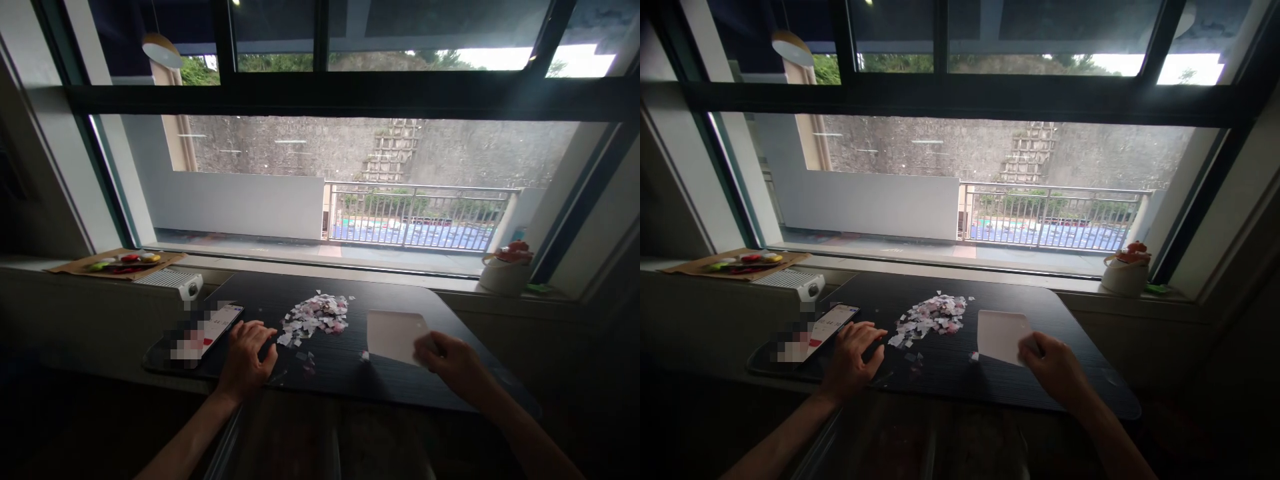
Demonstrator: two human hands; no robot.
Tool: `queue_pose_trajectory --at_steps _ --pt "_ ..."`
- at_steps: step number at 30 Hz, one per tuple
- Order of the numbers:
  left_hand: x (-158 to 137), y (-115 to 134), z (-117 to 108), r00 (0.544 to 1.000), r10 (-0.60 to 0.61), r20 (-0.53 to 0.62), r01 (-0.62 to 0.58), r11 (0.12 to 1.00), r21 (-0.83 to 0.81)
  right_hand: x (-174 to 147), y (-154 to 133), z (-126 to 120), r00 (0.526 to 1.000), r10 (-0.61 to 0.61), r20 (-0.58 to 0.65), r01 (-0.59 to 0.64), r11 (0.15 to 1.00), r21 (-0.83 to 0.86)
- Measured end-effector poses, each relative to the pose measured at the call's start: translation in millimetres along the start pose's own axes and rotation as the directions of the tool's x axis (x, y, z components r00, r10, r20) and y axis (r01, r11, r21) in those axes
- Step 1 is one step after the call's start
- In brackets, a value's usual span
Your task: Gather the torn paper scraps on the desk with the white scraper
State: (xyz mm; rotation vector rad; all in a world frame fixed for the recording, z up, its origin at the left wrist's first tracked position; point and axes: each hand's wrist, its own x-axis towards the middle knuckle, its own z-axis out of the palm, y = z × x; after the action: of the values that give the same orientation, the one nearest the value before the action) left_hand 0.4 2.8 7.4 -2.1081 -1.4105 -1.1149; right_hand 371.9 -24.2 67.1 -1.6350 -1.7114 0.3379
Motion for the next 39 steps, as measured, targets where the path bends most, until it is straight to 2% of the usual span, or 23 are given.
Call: queue_pose_trajectory --at_steps 6,11,17,21,24,27,34,39 --pt "-1 -2 1 1.000 0.004 0.005 -0.004 1.000 0.010 -8 -5 4 0.995 -0.035 0.089 0.031 0.999 0.042" --pt "-1 -2 1 1.000 0.015 -0.003 -0.015 1.000 0.013 -5 -6 5 0.996 -0.030 0.083 0.031 1.000 -0.002" --pt "-1 -1 0 1.000 0.011 0.017 -0.011 1.000 0.024 -3 -12 18 0.995 -0.076 0.060 0.072 0.996 0.059" --pt "-1 -1 0 1.000 0.011 0.014 -0.011 1.000 0.030 -5 -11 7 0.997 -0.067 0.049 0.070 0.997 -0.044" --pt "-1 0 0 1.000 0.015 0.013 -0.015 0.999 0.034 -10 -4 -6 0.998 -0.040 0.044 0.042 0.998 -0.049" --pt "-1 0 0 1.000 0.018 0.017 -0.018 0.999 0.038 -15 5 -12 1.000 -0.005 -0.008 0.005 1.000 -0.003" --pt "-1 -2 0 1.000 0.026 0.016 -0.026 0.999 0.047 -14 20 -14 0.995 0.105 -0.002 -0.104 0.989 0.102" --pt "-1 -4 1 0.999 0.044 0.002 -0.044 0.998 0.044 -12 20 -9 0.993 0.118 -0.004 -0.114 0.966 0.231"
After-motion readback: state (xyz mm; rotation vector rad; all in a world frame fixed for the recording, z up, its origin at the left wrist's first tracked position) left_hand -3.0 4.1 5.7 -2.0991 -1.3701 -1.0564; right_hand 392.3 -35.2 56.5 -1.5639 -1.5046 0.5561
